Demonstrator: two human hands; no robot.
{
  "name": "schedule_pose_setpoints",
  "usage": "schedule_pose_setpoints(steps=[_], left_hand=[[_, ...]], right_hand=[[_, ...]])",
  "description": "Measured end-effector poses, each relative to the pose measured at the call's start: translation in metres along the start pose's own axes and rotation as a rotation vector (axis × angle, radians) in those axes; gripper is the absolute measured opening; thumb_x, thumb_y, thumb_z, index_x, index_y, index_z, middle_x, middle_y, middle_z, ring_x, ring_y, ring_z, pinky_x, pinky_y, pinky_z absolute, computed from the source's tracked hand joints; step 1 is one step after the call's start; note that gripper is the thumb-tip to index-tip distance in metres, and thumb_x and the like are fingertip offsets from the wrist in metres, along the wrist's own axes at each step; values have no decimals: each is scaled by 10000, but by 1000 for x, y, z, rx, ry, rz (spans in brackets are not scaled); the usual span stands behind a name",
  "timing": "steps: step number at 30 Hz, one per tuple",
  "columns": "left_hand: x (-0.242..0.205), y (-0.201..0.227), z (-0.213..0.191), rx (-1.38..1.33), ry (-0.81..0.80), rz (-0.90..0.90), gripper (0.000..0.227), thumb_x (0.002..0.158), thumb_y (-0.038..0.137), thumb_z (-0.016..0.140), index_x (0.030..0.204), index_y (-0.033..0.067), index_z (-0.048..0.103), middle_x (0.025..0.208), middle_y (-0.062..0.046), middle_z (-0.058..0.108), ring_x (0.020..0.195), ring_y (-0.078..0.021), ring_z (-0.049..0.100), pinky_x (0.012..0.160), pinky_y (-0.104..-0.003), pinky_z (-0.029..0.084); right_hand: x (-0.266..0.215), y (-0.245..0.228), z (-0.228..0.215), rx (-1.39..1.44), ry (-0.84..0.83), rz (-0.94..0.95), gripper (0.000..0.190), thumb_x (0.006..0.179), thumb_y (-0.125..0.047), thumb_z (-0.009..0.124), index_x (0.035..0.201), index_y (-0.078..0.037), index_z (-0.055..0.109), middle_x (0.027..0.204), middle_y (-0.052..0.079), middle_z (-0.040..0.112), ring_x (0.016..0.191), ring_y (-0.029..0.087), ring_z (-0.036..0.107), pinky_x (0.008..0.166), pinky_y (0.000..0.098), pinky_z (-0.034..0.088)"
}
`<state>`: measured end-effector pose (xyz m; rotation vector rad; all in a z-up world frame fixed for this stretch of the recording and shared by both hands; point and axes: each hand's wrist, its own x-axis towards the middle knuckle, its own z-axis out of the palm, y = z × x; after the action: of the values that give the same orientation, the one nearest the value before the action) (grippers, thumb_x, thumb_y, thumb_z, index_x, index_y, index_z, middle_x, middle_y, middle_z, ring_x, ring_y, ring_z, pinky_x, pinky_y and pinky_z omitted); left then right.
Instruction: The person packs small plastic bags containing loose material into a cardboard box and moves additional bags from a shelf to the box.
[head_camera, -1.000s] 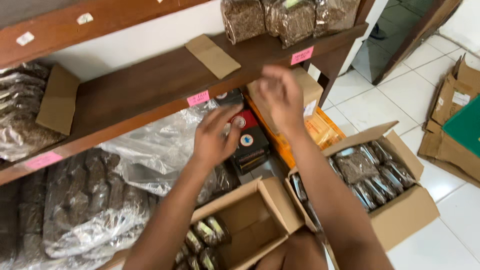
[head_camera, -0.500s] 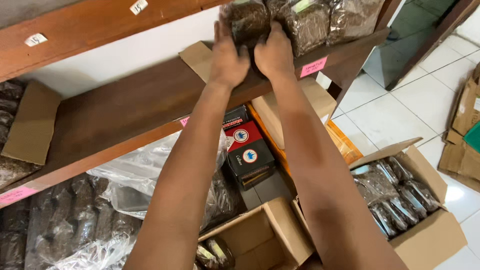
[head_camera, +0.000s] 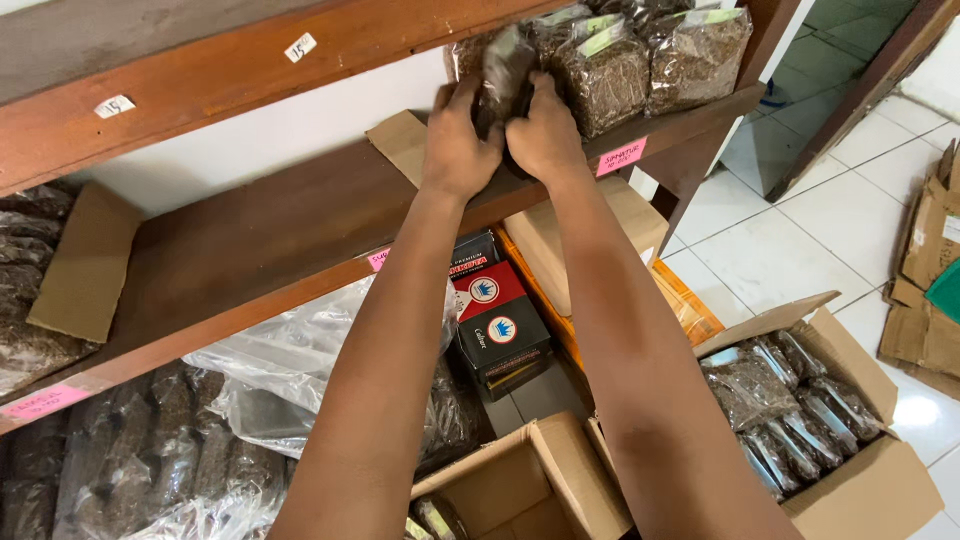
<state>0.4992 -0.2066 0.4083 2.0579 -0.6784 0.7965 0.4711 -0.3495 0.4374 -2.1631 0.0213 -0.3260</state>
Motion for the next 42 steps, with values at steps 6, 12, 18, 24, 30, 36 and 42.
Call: schedule_pose_setpoints(steps=[6,12,18,24,30,36,42], left_hand=[[-2,16,-10,-194,-75,-30,550,792,21,547,1335,80,607,1252,-139,742,1118,-323,731,987,-373,572],[1,8,-8,-246,62,-101,486,828,-82,422,1171,127,693,1117,-72,792,941,-227,789,882,-334,633],[4,6,-9,-129,107,-268,634,804,44,487,1438,60,501,1437,-210,585,1354,-398,543,1174,-497,436],[1,32,-18,-219,-59,-392,250,835,207,606,1047,87,664,990,-69,750,879,-223,677,732,-370,549],[2,30,-18,-119,-25,-334,465,786,218,598,1215,39,617,1010,-117,764,871,-279,715,733,-385,569],[-1,30,-20,-32,57,-282,330,735,273,655,988,74,582,784,-44,709,686,-222,647,633,-389,520],[-5,21,-8,193,-12,-108,471,835,286,685,1261,94,624,1089,-148,704,1032,-360,725,875,-487,610]], right_hand=[[-25,-22,-16,96,-52,52,581,753,-304,493,1298,-103,490,1054,143,670,950,367,620,770,470,424],[-20,-9,-5,35,66,-83,495,894,-279,669,1296,-83,457,1200,140,715,1037,332,712,841,487,588],[-29,-9,-12,281,140,-188,197,780,-100,641,971,-140,660,805,-18,686,673,111,557,578,289,444],[-25,12,-19,511,120,-139,419,764,-21,633,1159,-105,522,971,45,626,902,170,599,756,337,506],[-23,5,-13,194,143,-96,268,853,-66,522,1120,-92,519,848,106,647,722,258,618,595,407,455],[-23,4,-12,88,99,-106,396,940,-149,475,1318,-32,449,765,118,575,632,295,556,609,498,419],[-53,-4,-22,67,134,-166,619,965,-193,535,1503,27,323,1435,428,452,1397,575,427,1204,631,345]])
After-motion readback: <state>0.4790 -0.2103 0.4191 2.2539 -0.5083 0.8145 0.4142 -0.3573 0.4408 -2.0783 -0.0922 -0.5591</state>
